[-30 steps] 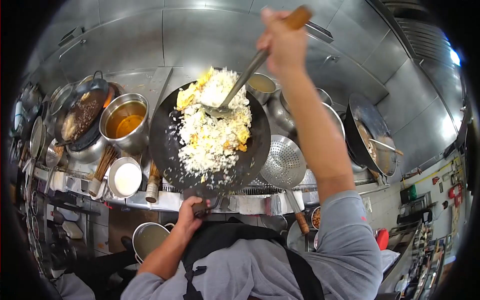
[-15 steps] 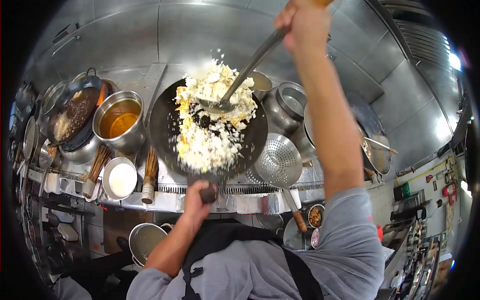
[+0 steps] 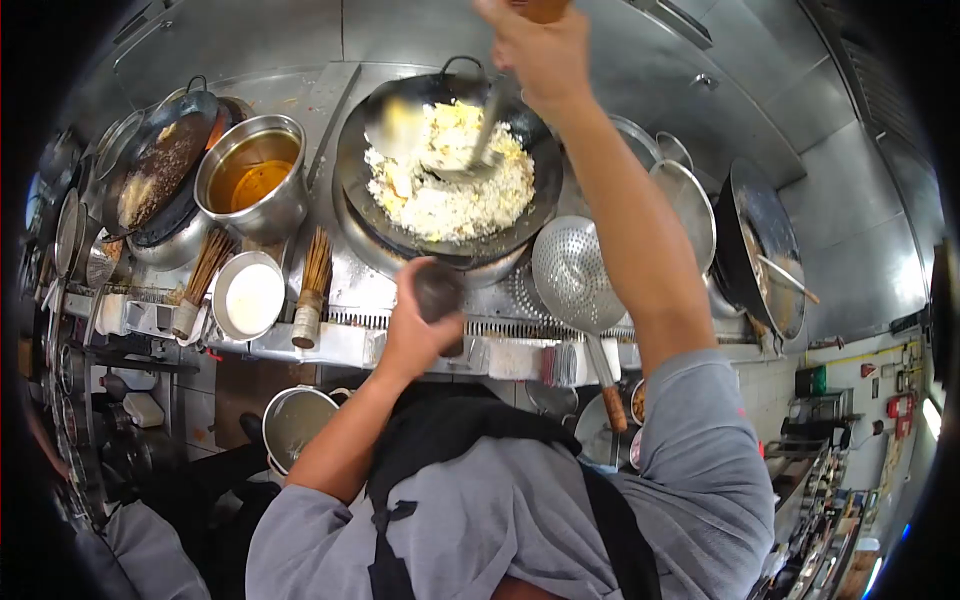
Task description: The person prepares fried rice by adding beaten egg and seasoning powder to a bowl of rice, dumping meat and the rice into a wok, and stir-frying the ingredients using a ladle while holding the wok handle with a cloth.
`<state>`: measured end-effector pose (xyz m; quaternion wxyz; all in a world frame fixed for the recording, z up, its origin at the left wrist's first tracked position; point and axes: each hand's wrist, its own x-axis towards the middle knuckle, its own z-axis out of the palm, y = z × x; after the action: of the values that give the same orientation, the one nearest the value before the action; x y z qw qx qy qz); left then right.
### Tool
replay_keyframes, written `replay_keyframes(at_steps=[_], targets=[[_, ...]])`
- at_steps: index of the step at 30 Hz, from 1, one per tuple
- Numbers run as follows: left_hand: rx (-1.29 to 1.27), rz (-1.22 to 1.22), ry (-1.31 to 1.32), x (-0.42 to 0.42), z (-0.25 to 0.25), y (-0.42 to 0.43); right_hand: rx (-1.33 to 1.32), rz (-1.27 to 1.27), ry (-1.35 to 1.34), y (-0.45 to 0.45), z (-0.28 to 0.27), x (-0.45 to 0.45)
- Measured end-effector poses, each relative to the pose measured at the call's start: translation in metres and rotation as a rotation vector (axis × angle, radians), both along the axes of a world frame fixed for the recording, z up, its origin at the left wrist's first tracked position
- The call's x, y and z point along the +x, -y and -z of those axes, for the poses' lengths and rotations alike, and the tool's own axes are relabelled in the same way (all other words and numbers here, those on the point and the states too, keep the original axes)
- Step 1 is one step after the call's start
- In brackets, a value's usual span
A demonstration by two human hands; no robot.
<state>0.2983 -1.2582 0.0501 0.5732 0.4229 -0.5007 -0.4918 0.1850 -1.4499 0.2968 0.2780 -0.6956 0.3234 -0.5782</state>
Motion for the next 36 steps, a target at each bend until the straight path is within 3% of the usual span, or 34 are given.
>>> replay_keyframes(at_steps=[2, 5, 6, 7, 9, 12, 13, 16, 19, 23, 26, 29, 32, 33, 35, 36], targets=[[-0.406, 0.149, 0.717, 0.002, -0.033, 0.021, 0.004, 0.130, -0.026, -0.045, -0.029, -0.005], [-0.296, 0.257, 0.888, -0.018, -0.023, 0.041, 0.016, -0.057, 0.190, 0.001, 0.023, -0.035], [-0.269, 0.259, 0.964, -0.020, -0.023, 0.048, 0.002, -0.078, 0.221, 0.026, 0.010, -0.038], [-0.310, 0.215, 0.896, -0.017, -0.016, 0.049, 0.006, -0.096, 0.251, 0.048, 0.000, -0.043], [-0.285, 0.226, 0.870, -0.012, -0.009, 0.052, -0.016, 0.121, 0.423, 0.075, -0.036, -0.052], [-0.245, 0.231, 0.872, -0.012, -0.012, 0.058, -0.129, -0.098, 0.526, 0.060, -0.030, -0.062], [-0.246, 0.234, 0.880, -0.012, -0.013, 0.060, -0.087, -0.118, 0.612, 0.055, 0.002, -0.045], [-0.283, 0.239, 0.878, -0.010, -0.013, 0.065, 0.121, -0.293, 0.320, 0.032, 0.017, -0.023], [-0.313, 0.267, 0.866, -0.011, -0.005, 0.063, 0.062, -0.390, 0.254, 0.022, -0.028, -0.023], [-0.304, 0.261, 0.903, -0.013, -0.004, 0.069, 0.265, -0.334, 0.509, -0.030, -0.027, -0.030], [-0.284, 0.283, 0.903, -0.014, -0.010, 0.063, 0.015, 0.093, 0.407, 0.049, 0.009, -0.019], [-0.354, 0.247, 0.873, -0.015, -0.003, 0.064, 0.013, -0.024, 0.372, -0.019, -0.036, 0.006], [-0.388, 0.230, 0.874, -0.015, -0.009, 0.063, -0.167, 0.174, 0.131, 0.011, 0.022, 0.013], [-0.284, 0.266, 0.827, -0.016, -0.005, 0.065, -0.170, 0.184, 0.087, 0.020, 0.032, 0.006], [-0.299, 0.282, 0.864, -0.014, -0.005, 0.061, -0.036, -0.030, 0.089, 0.037, 0.008, -0.008], [-0.307, 0.276, 0.875, -0.013, -0.005, 0.064, -0.047, -0.022, 0.078, 0.036, 0.006, -0.011]])
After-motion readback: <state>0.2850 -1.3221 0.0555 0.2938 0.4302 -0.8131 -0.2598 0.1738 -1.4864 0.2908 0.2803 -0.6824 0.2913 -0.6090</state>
